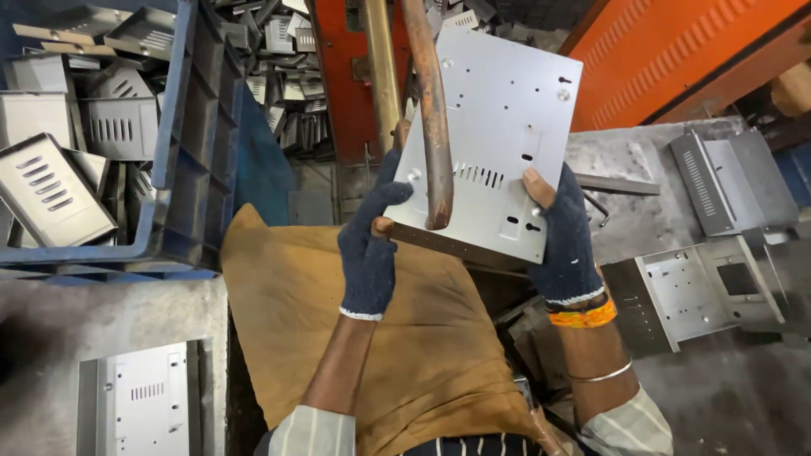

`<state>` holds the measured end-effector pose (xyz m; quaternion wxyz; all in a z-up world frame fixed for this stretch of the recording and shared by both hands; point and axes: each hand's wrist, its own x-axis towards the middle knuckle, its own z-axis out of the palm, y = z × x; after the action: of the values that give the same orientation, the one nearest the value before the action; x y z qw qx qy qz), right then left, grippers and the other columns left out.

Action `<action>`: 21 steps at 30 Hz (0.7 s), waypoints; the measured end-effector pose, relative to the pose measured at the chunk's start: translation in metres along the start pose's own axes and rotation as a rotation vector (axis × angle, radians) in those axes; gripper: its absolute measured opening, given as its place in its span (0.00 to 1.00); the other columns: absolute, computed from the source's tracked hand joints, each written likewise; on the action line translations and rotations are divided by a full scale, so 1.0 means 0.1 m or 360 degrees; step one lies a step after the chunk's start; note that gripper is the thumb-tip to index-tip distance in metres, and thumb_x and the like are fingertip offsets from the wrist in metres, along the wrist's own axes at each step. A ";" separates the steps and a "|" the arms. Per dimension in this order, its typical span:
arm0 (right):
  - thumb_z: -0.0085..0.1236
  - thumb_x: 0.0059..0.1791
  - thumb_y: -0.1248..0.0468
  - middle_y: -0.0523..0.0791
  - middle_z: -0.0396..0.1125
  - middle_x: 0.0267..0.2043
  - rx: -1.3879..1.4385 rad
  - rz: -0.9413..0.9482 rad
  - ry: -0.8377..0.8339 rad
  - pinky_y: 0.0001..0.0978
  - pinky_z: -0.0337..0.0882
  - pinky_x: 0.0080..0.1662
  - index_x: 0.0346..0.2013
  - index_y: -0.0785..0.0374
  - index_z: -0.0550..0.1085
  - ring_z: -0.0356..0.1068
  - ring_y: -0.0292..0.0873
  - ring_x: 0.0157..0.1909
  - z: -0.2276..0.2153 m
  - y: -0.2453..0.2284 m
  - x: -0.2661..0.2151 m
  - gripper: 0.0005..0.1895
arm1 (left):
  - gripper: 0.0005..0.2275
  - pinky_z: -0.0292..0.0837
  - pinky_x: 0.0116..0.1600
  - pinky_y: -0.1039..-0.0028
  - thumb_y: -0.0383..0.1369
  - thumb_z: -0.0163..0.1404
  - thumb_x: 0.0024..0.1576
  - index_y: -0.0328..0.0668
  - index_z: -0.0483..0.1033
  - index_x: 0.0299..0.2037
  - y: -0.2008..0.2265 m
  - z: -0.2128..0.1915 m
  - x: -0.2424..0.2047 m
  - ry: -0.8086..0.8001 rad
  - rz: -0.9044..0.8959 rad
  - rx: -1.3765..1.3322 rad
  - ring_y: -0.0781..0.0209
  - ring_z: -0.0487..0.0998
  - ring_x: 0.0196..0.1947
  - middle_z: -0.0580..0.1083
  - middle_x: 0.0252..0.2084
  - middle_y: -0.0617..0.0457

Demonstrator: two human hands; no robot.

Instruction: The person repeatedly picks up rectangular metal parts from a blue bin, places them into a bending machine, and pulls a lever to bend the parts. After bending, the person removes the parts and places them on a nearby metal table.

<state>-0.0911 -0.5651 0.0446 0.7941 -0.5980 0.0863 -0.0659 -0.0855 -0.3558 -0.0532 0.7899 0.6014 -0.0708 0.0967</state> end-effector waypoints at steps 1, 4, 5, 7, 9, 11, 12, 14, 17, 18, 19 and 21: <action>0.54 0.52 0.59 0.46 0.69 0.54 -0.0039 -0.0023 0.0026 0.32 0.71 0.53 0.62 0.67 0.68 0.70 0.39 0.52 -0.02 0.02 0.02 0.26 | 0.21 0.62 0.37 0.78 0.48 0.47 0.66 0.36 0.80 0.54 -0.08 -0.01 -0.03 0.0017 0.0043 -0.0029 0.71 0.67 0.34 0.76 0.64 0.50; 0.53 0.52 0.60 0.46 0.69 0.55 -0.0100 -0.0100 0.0017 0.31 0.71 0.54 0.63 0.68 0.68 0.70 0.38 0.52 0.01 -0.05 -0.02 0.25 | 0.19 0.67 0.48 0.77 0.45 0.48 0.68 0.36 0.79 0.55 -0.18 0.04 -0.05 0.0015 0.0183 -0.0047 0.68 0.72 0.46 0.76 0.63 0.48; 0.52 0.53 0.61 0.46 0.69 0.56 -0.0123 -0.0155 -0.0010 0.31 0.70 0.55 0.63 0.68 0.68 0.70 0.38 0.54 0.04 -0.09 -0.05 0.25 | 0.17 0.70 0.57 0.74 0.43 0.48 0.69 0.35 0.79 0.55 -0.18 0.06 -0.05 -0.0010 0.0277 -0.0041 0.65 0.75 0.55 0.76 0.64 0.47; 0.53 0.51 0.62 0.46 0.69 0.55 -0.0141 -0.0121 0.0005 0.31 0.71 0.55 0.63 0.68 0.68 0.70 0.39 0.53 0.02 -0.04 0.01 0.26 | 0.15 0.69 0.63 0.72 0.40 0.48 0.69 0.34 0.79 0.54 -0.10 0.07 -0.03 -0.0015 0.0334 -0.0050 0.63 0.74 0.62 0.74 0.66 0.46; 0.53 0.49 0.63 0.46 0.69 0.54 -0.0161 -0.0091 0.0026 0.32 0.72 0.54 0.63 0.67 0.67 0.70 0.39 0.52 -0.03 0.01 0.06 0.27 | 0.14 0.69 0.69 0.70 0.37 0.47 0.69 0.34 0.79 0.53 -0.02 0.10 -0.02 -0.0026 0.0392 -0.0066 0.60 0.73 0.68 0.72 0.68 0.45; 0.53 0.49 0.64 0.46 0.69 0.55 -0.0180 -0.0078 0.0039 0.32 0.71 0.54 0.65 0.67 0.67 0.69 0.39 0.52 -0.08 0.06 0.10 0.28 | 0.12 0.70 0.62 0.71 0.33 0.47 0.67 0.33 0.79 0.51 0.07 0.11 -0.02 0.0002 0.0330 -0.0083 0.62 0.74 0.64 0.72 0.68 0.44; 0.53 0.49 0.64 0.46 0.69 0.55 -0.0175 -0.0073 0.0036 0.32 0.71 0.54 0.65 0.67 0.67 0.69 0.39 0.52 -0.06 0.04 0.08 0.28 | 0.12 0.70 0.62 0.71 0.33 0.47 0.67 0.33 0.79 0.51 0.03 0.10 -0.06 0.0004 0.0328 -0.0076 0.62 0.74 0.64 0.72 0.68 0.44; 0.54 0.48 0.63 0.47 0.68 0.54 -0.0121 -0.0014 0.0027 0.36 0.71 0.51 0.65 0.66 0.65 0.69 0.41 0.51 -0.02 -0.03 0.07 0.29 | 0.12 0.70 0.45 0.73 0.31 0.48 0.64 0.33 0.81 0.50 -0.02 0.10 -0.08 0.0131 -0.0007 0.0043 0.62 0.76 0.47 0.78 0.57 0.41; 0.53 0.48 0.62 0.46 0.68 0.59 -0.0161 -0.0115 -0.0121 0.32 0.70 0.57 0.66 0.65 0.64 0.69 0.39 0.57 0.01 -0.04 0.06 0.31 | 0.11 0.71 0.42 0.76 0.29 0.47 0.63 0.33 0.81 0.50 -0.11 0.10 -0.13 0.0176 0.0076 0.0113 0.64 0.77 0.44 0.80 0.55 0.43; 0.53 0.48 0.62 0.46 0.68 0.59 -0.0151 -0.0124 -0.0114 0.32 0.70 0.57 0.66 0.65 0.64 0.69 0.39 0.57 -0.04 0.01 0.09 0.31 | 0.11 0.71 0.42 0.76 0.29 0.47 0.63 0.33 0.81 0.50 -0.04 0.10 -0.11 0.0164 0.0082 0.0117 0.64 0.77 0.44 0.80 0.55 0.43; 0.53 0.50 0.60 0.47 0.67 0.60 -0.0260 -0.0156 -0.0165 0.31 0.68 0.59 0.67 0.67 0.65 0.68 0.39 0.58 -0.10 0.05 0.13 0.30 | 0.11 0.71 0.42 0.78 0.29 0.47 0.64 0.34 0.80 0.49 0.03 0.11 -0.10 0.0148 0.0213 0.0101 0.67 0.78 0.46 0.79 0.58 0.46; 0.53 0.52 0.59 0.47 0.67 0.60 -0.0369 -0.0190 -0.0216 0.31 0.66 0.60 0.67 0.70 0.66 0.66 0.38 0.59 -0.12 0.04 0.15 0.30 | 0.10 0.71 0.42 0.81 0.29 0.46 0.64 0.35 0.79 0.49 0.09 0.11 -0.10 0.0131 0.0345 0.0082 0.70 0.78 0.49 0.78 0.61 0.49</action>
<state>-0.0788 -0.5783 0.0365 0.7184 -0.6928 0.0036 -0.0622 -0.0973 -0.3647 -0.0439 0.7614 0.6058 -0.1006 0.2079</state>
